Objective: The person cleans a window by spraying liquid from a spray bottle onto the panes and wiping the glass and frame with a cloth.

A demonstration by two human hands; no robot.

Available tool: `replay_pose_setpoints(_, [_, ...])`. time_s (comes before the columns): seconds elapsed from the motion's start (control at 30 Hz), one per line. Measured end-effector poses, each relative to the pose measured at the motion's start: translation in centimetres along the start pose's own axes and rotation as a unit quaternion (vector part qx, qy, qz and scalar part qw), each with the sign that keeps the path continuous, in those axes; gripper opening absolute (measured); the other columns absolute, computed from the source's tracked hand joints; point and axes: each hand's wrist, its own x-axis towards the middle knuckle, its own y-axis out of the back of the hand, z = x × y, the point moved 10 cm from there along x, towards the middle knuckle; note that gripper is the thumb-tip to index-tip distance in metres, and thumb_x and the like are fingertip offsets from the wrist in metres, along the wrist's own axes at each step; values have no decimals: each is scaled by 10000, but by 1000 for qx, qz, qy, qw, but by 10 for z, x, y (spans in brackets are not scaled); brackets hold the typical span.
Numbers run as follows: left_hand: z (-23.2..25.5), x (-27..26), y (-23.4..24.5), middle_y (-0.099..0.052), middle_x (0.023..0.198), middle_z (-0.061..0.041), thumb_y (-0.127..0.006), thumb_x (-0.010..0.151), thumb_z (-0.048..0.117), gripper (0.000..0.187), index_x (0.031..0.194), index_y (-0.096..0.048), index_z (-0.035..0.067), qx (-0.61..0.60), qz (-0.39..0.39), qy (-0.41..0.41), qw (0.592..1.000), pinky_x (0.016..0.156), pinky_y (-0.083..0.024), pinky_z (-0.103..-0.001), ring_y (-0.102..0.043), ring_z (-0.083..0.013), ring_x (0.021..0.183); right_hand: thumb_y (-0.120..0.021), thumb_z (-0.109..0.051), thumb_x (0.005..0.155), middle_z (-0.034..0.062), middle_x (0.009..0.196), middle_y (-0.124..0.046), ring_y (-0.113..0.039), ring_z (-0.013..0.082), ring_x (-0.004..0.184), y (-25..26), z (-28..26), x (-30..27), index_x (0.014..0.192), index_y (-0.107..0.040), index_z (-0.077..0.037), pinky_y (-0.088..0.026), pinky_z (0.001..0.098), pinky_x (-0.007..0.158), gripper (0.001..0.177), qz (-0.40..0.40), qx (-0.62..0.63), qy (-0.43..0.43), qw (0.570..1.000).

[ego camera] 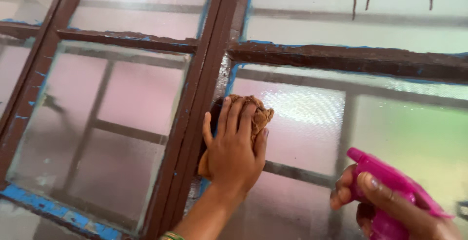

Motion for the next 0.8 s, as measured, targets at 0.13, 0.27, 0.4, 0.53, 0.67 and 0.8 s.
replay_pose_setpoints(0.13, [0,19,-11,-470,1564,-175,-517,1048,313,427,1394,-552,66,0,-15,-62,998,1241,-108,-637,-352,-359,1510,-785,-237,896,259,934,-712,-612,360,559,41,25,9,1224,-641,-36,-515,483,468,411,3,-45,-38,998])
replay_pose_setpoints(0.27, [-3,74,-33,-419,1574,-249,-517,1024,262,428,1385,-544,35,20,22,-9,1000,1261,-150,-593,-338,-393,1507,-822,-276,856,284,871,-665,-718,449,774,59,24,10,1117,-605,99,-636,558,562,505,-43,-22,13,999])
replay_pose_setpoints(0.4, [13,95,-54,-380,1529,-332,-549,993,298,532,1399,-488,-41,16,55,61,996,1225,-190,-560,-310,-464,1461,-815,-300,895,287,847,-653,-726,446,802,70,4,-1,1128,-603,102,-666,536,572,511,-47,-12,29,998])
replay_pose_setpoints(0.53, [67,77,-61,-371,1632,-286,-497,1096,244,503,1525,-445,-13,1,76,-80,994,1290,-222,-541,-298,-445,1535,-722,-266,906,283,941,-701,-632,451,617,69,-6,-9,1191,-612,32,-528,502,495,427,59,-121,-58,989])
replay_pose_setpoints(0.67, [109,52,-65,-407,1590,-267,-504,1051,304,522,1485,-459,17,-77,-23,-204,976,1267,-267,-547,-324,-442,1523,-652,-285,977,290,972,-679,-707,352,724,42,-17,-5,1279,-599,0,-546,436,536,419,31,-48,18,998])
replay_pose_setpoints(0.8, [123,1,-48,-473,1562,-178,-562,966,356,571,1472,-490,101,-114,-107,-304,940,1265,-334,-527,-358,-401,1529,-640,-320,1031,335,992,-643,-759,411,773,34,-6,9,1254,-549,140,-589,474,519,519,-83,1,39,996])
